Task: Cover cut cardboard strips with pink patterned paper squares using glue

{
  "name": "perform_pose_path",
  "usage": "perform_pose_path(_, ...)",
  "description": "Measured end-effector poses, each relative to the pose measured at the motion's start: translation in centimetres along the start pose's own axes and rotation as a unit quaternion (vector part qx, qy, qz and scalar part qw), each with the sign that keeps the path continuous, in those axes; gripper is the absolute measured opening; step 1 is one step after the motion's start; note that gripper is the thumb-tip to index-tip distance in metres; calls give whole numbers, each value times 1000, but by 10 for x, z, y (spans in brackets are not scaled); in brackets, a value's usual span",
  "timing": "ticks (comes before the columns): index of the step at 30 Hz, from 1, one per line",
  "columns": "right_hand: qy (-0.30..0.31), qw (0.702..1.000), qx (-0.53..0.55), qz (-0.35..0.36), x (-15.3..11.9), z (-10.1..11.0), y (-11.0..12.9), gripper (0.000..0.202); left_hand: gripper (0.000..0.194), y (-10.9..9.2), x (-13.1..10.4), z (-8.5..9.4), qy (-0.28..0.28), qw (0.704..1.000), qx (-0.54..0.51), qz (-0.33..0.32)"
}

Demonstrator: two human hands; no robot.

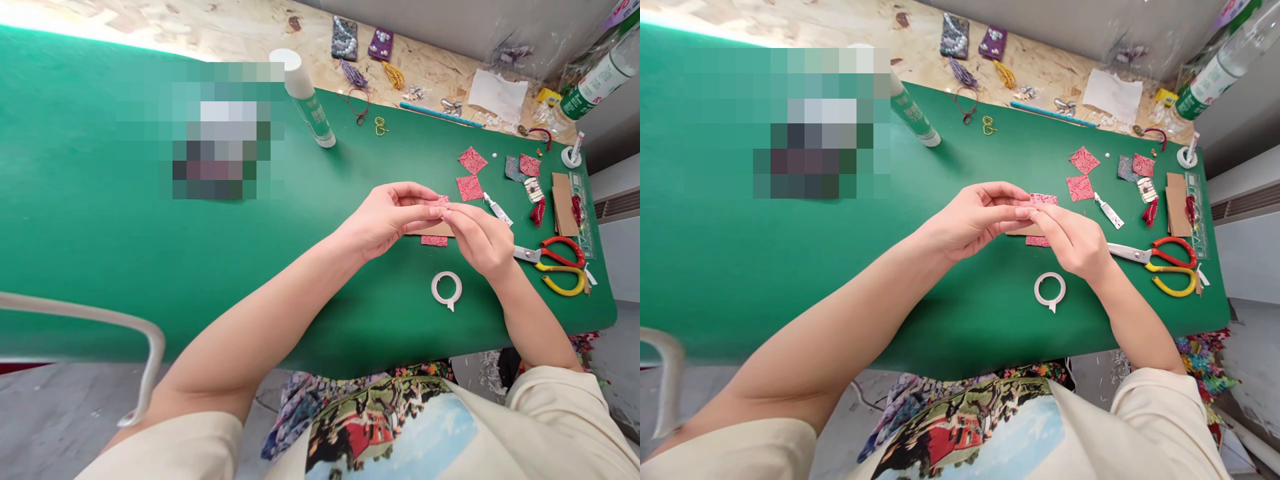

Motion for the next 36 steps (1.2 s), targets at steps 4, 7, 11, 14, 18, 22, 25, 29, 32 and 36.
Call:
perform_pose_path(4, -15, 1000, 5, 8, 0, 1, 1, 22, 38, 1, 0, 0, 2, 1000, -2, 10)
perform_pose_path(7, -9, 1000, 2, 10, 1, 1, 1, 22, 38, 2, 0, -1, 5, 1000, -2, 14)
perform_pose_path(11, -12, 1000, 24, 3, 5, 3, 2, 22, 38, 1, -1, -2, 10, 1000, -8, 19)
perform_pose_path(14, -40, 997, 55, -20, 8, 6, 1, 19, 37, 0, -2, -4, 17, 1000, -12, 19)
perform_pose_path(18, -55, 995, 74, -42, 9, 7, 0, 29, 37, 0, -2, -4, 19, 1000, -7, 18)
perform_pose_path(22, -47, 992, 102, -54, 7, 5, 0, 34, 39, 0, -2, -1, 13, 1000, 0, 11)
perform_pose_path(25, -34, 995, 77, -52, 7, 4, 0, 24, 40, 0, -1, -1, 15, 1000, -3, 9)
perform_pose_path(29, -27, 995, 77, -57, 10, 4, 1, 14, 39, -1, -2, -2, 16, 1000, -8, 8)
perform_pose_path(32, -46, 988, 118, -89, 12, 6, -2, 17, 40, -2, -2, -3, 19, 1000, -11, 6)
perform_pose_path(36, -43, 983, 131, -118, 12, 6, -4, 17, 42, -2, -3, -2, 21, 1000, -6, -5)
Point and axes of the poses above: each hand's wrist, its own x-axis towards the middle knuckle, its own z-axis out of the back of the hand, y = z × x, the point moved 5 cm from there along x, towards the middle knuckle, and after that the axes turned 9 degrees about z, right-handed, at the moved point
